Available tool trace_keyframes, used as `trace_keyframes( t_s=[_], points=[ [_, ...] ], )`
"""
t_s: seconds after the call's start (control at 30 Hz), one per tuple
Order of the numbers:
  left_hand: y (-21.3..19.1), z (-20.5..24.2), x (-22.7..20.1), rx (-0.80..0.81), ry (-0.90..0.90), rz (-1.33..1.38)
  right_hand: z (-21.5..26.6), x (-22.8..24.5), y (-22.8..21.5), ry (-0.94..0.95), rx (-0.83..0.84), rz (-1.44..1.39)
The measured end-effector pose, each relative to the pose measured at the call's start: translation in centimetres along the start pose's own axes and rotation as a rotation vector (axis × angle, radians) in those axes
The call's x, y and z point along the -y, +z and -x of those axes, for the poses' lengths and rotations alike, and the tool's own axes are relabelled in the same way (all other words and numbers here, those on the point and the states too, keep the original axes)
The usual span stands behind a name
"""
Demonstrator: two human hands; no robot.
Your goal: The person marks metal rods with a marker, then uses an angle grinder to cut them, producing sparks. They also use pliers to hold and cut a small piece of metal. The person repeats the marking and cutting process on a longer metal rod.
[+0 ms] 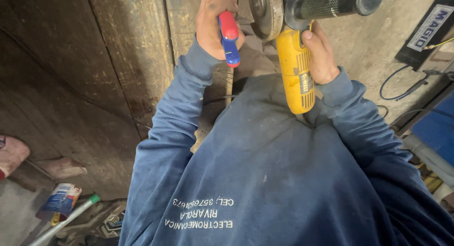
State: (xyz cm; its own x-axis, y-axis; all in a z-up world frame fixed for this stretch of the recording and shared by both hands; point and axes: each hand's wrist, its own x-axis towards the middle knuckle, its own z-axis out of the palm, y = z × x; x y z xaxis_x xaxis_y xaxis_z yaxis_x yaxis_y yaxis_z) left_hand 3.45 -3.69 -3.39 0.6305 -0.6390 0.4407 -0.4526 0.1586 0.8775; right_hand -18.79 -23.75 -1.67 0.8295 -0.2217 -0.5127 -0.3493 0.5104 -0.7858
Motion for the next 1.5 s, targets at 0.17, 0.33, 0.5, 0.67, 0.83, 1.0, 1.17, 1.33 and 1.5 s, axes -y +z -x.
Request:
trace_keyframes(
  t_s=[0.17, 0.33, 0.5, 0.67, 0.83, 1.0, 1.17, 1.33, 1.5],
  points=[
    [0.1, 0.1, -0.2, 0.016, -0.014, -0.025, 0.0, 0.2, 0.3, 0.010, -0.027, 0.037],
    [0.2, 0.2, 0.0, 0.017, -0.003, -0.026, -0.1, 0.0, 0.3, 0.001, -0.019, 0.014],
    [0.1, 0.0, 0.0, 0.039, 0.026, 0.006, -0.2, 0.4, 0.4, 0.000, -0.019, 0.056],
    [0.3, 0.4, 0.3, 0.028, 0.007, 0.003, -0.3, 0.4, 0.3, 0.006, -0.015, 0.052],
    [0.2, 0.4, 0.3, 0.040, 0.011, 0.007, -0.3, 0.5, 0.4, -0.008, -0.003, 0.055],
    [0.4, 0.6, 0.5, 0.027, 0.019, -0.007, -0.4, 0.6, 0.5, -0.027, -0.002, 0.091],
    [0.4, 0.6, 0.6, 0.025, 0.007, 0.010, -0.5, 0.9, 0.7, -0.034, 0.003, 0.076],
    [0.5, 0.6, 0.7, 0.007, 0.027, -0.012, -0.6, 0.4, 0.2, -0.020, -0.019, 0.078],
    [0.5, 0.7, 0.6, 0.012, 0.006, -0.017, -0.7, 0.6, 0.3, -0.038, 0.004, 0.098]
  ],
)
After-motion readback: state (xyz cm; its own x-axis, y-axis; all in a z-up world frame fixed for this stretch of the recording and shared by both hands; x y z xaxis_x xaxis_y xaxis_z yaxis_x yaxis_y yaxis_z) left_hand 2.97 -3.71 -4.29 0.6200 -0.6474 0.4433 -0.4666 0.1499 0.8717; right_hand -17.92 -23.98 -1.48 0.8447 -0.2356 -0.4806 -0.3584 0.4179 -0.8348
